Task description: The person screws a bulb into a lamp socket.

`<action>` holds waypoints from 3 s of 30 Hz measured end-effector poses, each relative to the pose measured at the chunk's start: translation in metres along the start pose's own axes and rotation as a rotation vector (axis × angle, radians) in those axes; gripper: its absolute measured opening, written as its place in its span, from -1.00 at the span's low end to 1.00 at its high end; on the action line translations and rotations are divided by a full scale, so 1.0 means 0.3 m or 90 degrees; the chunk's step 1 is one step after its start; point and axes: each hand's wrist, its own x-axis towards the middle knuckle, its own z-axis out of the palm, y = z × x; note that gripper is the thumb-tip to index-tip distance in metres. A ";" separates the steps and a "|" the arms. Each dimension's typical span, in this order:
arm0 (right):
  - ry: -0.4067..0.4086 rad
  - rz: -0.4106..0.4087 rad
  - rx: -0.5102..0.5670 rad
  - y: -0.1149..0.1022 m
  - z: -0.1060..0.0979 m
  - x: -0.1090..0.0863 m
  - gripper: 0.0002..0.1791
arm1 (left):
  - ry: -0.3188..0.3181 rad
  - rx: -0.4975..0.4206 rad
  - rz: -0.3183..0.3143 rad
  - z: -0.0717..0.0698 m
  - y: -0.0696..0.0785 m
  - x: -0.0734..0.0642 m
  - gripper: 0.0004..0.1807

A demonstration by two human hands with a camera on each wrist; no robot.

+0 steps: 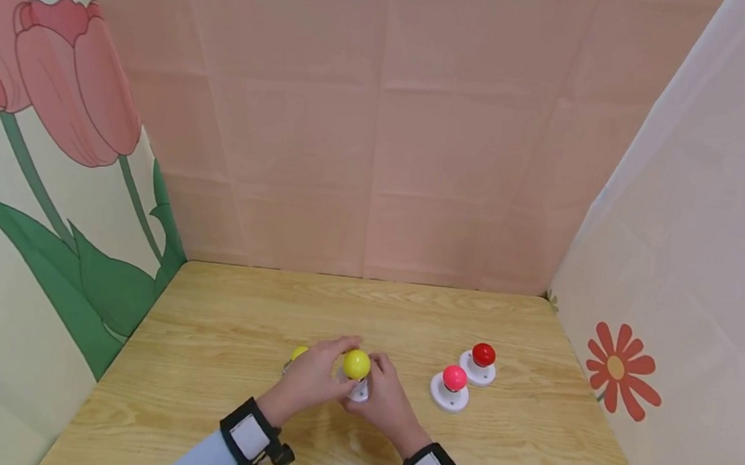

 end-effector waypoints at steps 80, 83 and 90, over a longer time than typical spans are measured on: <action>-0.005 -0.004 0.000 -0.007 -0.017 -0.004 -0.22 | 0.087 0.049 -0.093 -0.004 0.065 -0.001 -0.45; -0.007 0.004 0.002 -0.006 -0.014 -0.004 -0.21 | 0.095 0.045 -0.082 -0.004 0.061 -0.001 -0.49; 0.005 -0.025 -0.005 0.001 -0.009 -0.003 -0.23 | 0.069 0.044 -0.069 -0.013 0.061 0.000 -0.52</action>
